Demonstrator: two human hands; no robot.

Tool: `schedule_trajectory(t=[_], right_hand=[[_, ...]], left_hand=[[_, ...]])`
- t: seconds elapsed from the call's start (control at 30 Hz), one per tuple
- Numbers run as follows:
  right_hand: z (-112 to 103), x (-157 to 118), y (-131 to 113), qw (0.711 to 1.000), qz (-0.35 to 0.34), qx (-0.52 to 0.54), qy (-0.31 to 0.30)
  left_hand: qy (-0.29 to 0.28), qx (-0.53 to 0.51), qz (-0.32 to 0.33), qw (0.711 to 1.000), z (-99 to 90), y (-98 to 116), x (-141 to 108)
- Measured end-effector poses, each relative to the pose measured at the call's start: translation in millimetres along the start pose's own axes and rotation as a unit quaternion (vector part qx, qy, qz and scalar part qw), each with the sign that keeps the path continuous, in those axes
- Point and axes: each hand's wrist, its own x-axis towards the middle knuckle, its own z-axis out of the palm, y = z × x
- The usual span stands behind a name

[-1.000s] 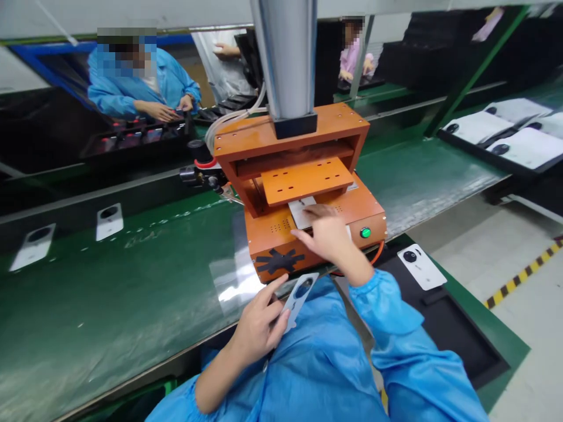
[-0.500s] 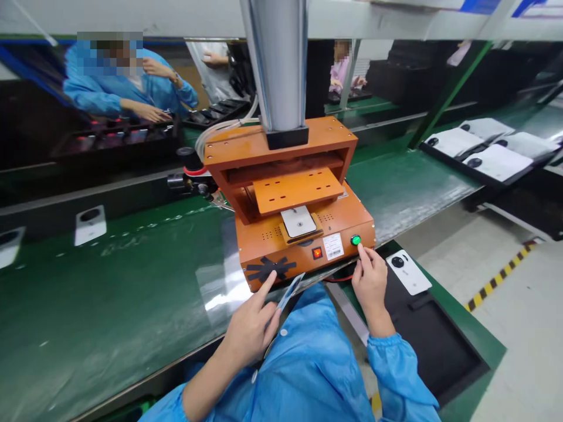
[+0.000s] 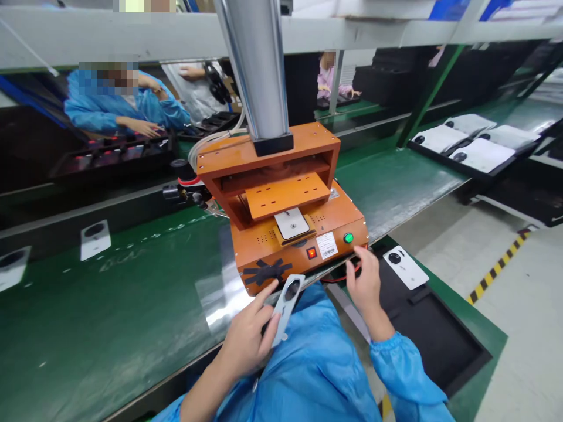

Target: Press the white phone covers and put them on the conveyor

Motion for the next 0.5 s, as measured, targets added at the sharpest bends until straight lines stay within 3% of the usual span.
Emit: schedule_trajectory(t=[0.07,0.17,0.2,0.27,0.37,0.43,0.5], right_hand=[[-4,-36,-29,0.989,0.043,0.134,-0.055],[-2,-98,-76,0.924,0.100,0.309,-0.200],[0,-114,-85,0.915,0.130,0.315,-0.216],[1,-130,-83,0.926,0.200,0.267,-0.175],[-18,-114,-26,0.948,0.287,0.130,-0.047],[-42,-88,34,0.942,0.332,0.016,0.037],[-67,-62,91,0.926,0.364,-0.070,0.070]], left_hand=[[0.025,-0.095,0.020,0.995,-1.3,9,-4],[0.029,-0.192,0.033,0.980,7.6,25,-10],[0.023,-0.198,0.037,0.979,12.0,28,-12],[0.014,-0.170,0.048,0.984,18.8,26,-18],[0.056,-0.094,0.041,0.993,17.1,1,-35],[0.117,-0.053,-0.003,0.992,7.4,-27,-51],[0.167,-0.009,-0.055,0.984,-4.7,-55,-68]])
